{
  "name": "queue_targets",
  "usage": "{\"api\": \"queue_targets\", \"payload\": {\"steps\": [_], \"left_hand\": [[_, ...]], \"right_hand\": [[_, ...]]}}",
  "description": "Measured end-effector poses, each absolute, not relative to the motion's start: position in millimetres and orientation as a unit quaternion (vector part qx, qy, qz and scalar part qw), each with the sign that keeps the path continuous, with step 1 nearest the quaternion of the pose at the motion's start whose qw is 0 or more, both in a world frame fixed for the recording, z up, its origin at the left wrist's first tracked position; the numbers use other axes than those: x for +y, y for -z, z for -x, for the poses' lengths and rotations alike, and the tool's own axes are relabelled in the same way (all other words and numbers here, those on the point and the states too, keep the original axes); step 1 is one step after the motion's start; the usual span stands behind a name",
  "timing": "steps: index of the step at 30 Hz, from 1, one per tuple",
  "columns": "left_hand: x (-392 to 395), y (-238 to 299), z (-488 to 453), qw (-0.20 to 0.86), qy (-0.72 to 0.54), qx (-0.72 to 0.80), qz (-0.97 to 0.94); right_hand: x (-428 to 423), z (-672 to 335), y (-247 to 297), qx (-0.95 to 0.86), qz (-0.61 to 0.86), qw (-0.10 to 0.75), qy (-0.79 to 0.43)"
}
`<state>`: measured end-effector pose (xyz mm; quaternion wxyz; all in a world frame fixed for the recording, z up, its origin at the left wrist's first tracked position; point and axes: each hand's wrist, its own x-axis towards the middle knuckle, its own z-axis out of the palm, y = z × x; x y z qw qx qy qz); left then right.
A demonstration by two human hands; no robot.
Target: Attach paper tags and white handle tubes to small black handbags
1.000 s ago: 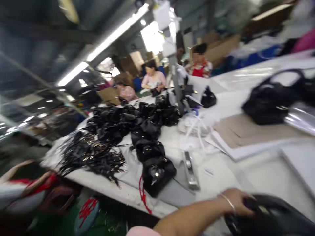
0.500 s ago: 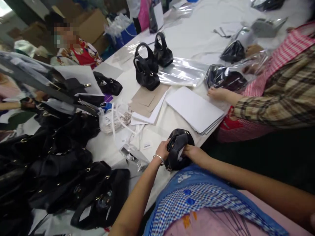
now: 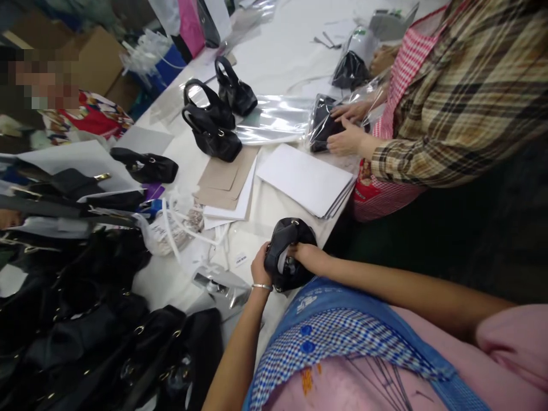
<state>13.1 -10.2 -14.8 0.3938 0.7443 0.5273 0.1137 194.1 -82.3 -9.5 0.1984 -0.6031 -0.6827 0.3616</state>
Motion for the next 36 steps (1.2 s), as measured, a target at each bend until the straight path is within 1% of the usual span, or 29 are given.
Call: {"api": "queue_targets", "payload": {"steps": [4, 6, 8, 10, 13, 15, 17, 20, 22, 24, 28, 30, 33, 36], "left_hand": [[-13, 6, -14, 0.343, -0.03, 0.536, -0.771], [-12, 5, -14, 0.355, -0.017, 0.533, -0.768], [-13, 3, -8, 0.398, -0.048, 0.52, -0.755], [-19, 0, 5, 0.445, -0.115, 0.527, -0.715], [-47, -3, 33, 0.47, -0.205, 0.608, -0.606], [-74, -2, 47, 0.474, -0.208, 0.638, -0.57], [-101, -1, 52, 0.477, -0.179, 0.62, -0.596], [-128, 1, 43, 0.429, -0.137, 0.623, -0.639], [-135, 2, 36, 0.408, -0.13, 0.658, -0.619], [-138, 2, 32, 0.446, -0.155, 0.679, -0.563], [-144, 0, 29, 0.61, -0.252, 0.65, -0.378], [-148, -1, 25, 0.673, -0.273, 0.617, -0.303], [-150, -3, 12, 0.725, -0.283, 0.574, -0.254], [-145, -7, -7, 0.763, -0.292, 0.536, -0.212]], "right_hand": [[-81, -193, 11, -0.702, 0.589, 0.189, -0.353], [-80, -194, 12, -0.71, 0.584, 0.184, -0.348], [-80, -196, 11, -0.718, 0.578, 0.178, -0.344], [-81, -199, 10, -0.726, 0.572, 0.172, -0.341], [-83, -204, 7, -0.728, 0.575, 0.165, -0.334], [-87, -206, 1, -0.73, 0.579, 0.161, -0.325], [-93, -206, -10, -0.732, 0.584, 0.173, -0.306], [-108, -204, -29, -0.724, 0.582, 0.232, -0.287], [-120, -203, -40, -0.707, 0.572, 0.264, -0.32], [-133, -201, -43, -0.673, 0.574, 0.254, -0.392], [-153, -200, -26, -0.567, 0.582, 0.13, -0.568], [-160, -200, -13, -0.532, 0.572, 0.093, -0.618], [-166, -201, 1, -0.501, 0.543, 0.107, -0.665], [-169, -202, 1, -0.471, 0.514, 0.152, -0.701]]}}
